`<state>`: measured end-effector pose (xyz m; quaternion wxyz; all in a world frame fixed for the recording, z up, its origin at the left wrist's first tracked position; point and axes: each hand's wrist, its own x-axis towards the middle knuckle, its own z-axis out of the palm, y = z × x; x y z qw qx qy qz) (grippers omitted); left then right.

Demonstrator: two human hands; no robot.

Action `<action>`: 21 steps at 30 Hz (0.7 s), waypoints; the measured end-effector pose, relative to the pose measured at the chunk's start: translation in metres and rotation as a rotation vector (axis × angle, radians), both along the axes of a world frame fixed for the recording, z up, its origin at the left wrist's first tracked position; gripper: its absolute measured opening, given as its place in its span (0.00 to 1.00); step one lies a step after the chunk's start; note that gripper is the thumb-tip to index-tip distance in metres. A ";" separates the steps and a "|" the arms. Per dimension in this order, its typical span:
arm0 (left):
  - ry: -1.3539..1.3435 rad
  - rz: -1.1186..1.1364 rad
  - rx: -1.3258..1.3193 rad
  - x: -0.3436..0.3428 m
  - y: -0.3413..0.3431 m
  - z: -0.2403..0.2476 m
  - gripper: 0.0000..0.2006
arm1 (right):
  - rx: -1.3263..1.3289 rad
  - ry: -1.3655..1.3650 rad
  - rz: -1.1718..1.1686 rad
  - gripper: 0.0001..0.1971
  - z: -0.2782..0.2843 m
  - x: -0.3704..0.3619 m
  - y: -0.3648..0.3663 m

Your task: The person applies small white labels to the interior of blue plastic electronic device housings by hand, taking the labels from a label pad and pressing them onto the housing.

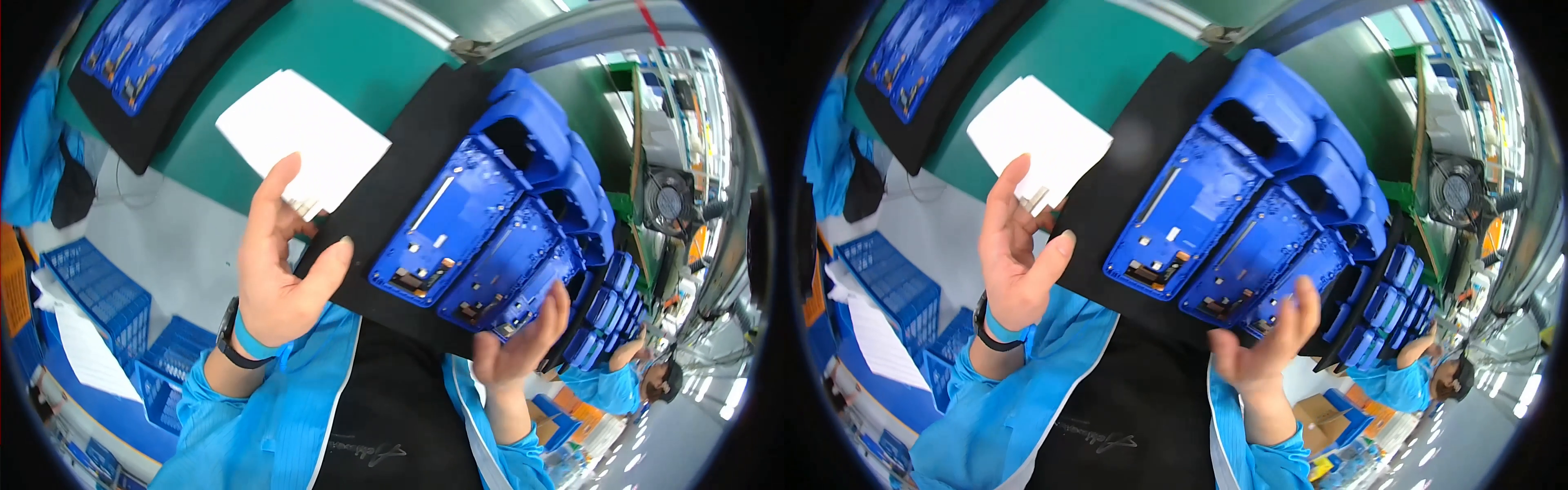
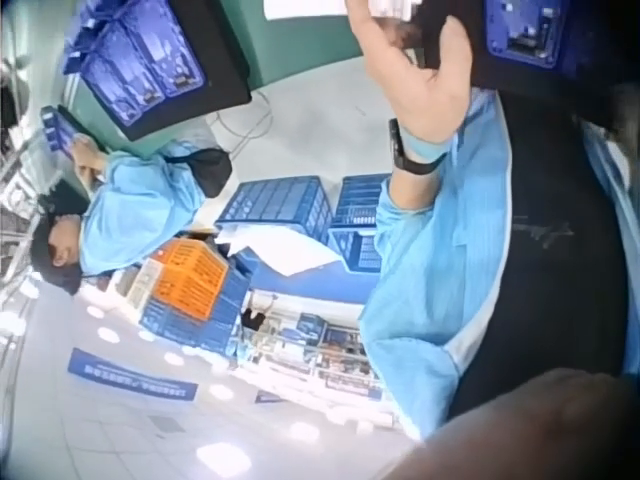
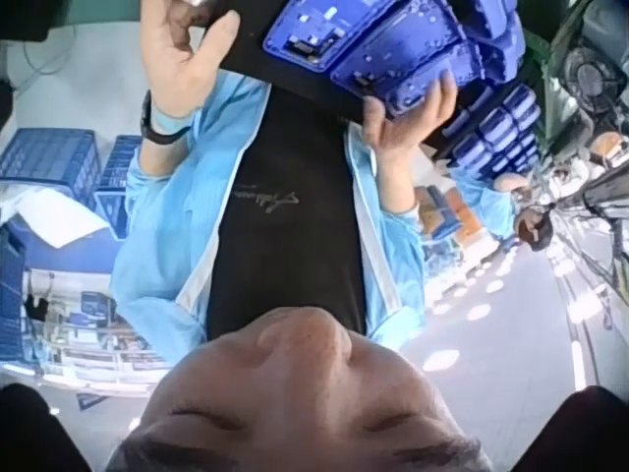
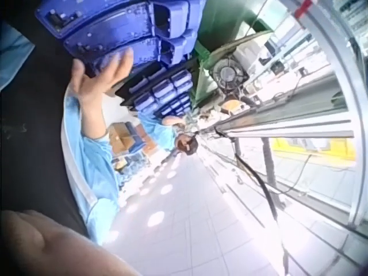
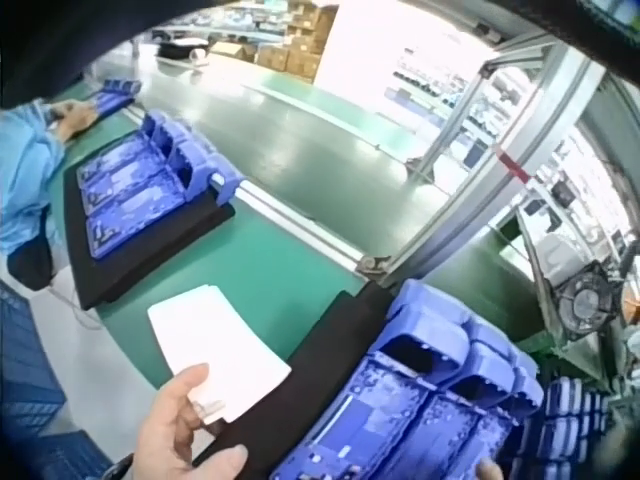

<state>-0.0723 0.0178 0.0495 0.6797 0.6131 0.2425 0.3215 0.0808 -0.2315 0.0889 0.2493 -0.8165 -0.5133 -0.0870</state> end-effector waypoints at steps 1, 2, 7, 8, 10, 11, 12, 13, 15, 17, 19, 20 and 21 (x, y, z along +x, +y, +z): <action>0.031 0.000 0.018 0.002 0.004 -0.001 0.40 | 0.079 0.023 -0.123 0.37 0.001 0.005 -0.010; 0.069 0.005 0.033 0.005 0.006 -0.005 0.40 | 0.156 0.055 -0.240 0.34 -0.003 0.009 -0.021; 0.044 -0.120 0.031 0.030 0.016 -0.014 0.39 | 0.086 0.228 -0.699 0.27 -0.027 0.010 -0.090; 0.037 -0.153 0.018 0.035 0.018 -0.009 0.40 | 0.053 0.291 -0.732 0.27 -0.034 0.005 -0.097; -0.011 -0.188 0.003 0.041 0.017 0.000 0.41 | -0.051 0.378 -0.688 0.26 -0.034 -0.004 -0.090; -0.040 -0.221 -0.025 0.042 0.014 0.000 0.41 | -0.017 0.393 -0.701 0.28 -0.030 -0.008 -0.080; -0.021 -0.256 0.020 0.043 0.014 0.003 0.42 | 0.017 0.408 -0.714 0.29 -0.028 -0.010 -0.070; -0.010 -0.246 0.062 0.045 0.011 0.007 0.42 | 0.059 0.387 -0.729 0.30 -0.028 -0.012 -0.069; -0.020 -0.233 0.086 0.045 0.010 0.014 0.42 | 0.189 0.411 -0.738 0.30 -0.025 -0.011 -0.069; -0.042 -0.235 0.082 0.038 0.010 0.025 0.42 | 0.294 0.441 -0.710 0.28 -0.017 -0.007 -0.067; -0.073 -0.228 0.132 0.032 0.005 0.027 0.42 | 0.410 0.594 -0.700 0.23 -0.010 0.000 -0.064; -0.108 -0.219 0.180 0.028 0.004 0.026 0.42 | 0.427 0.582 -0.706 0.23 -0.005 0.006 -0.066; -0.121 -0.227 0.191 0.025 0.000 0.028 0.42 | 0.368 0.627 -0.669 0.21 0.002 0.018 -0.069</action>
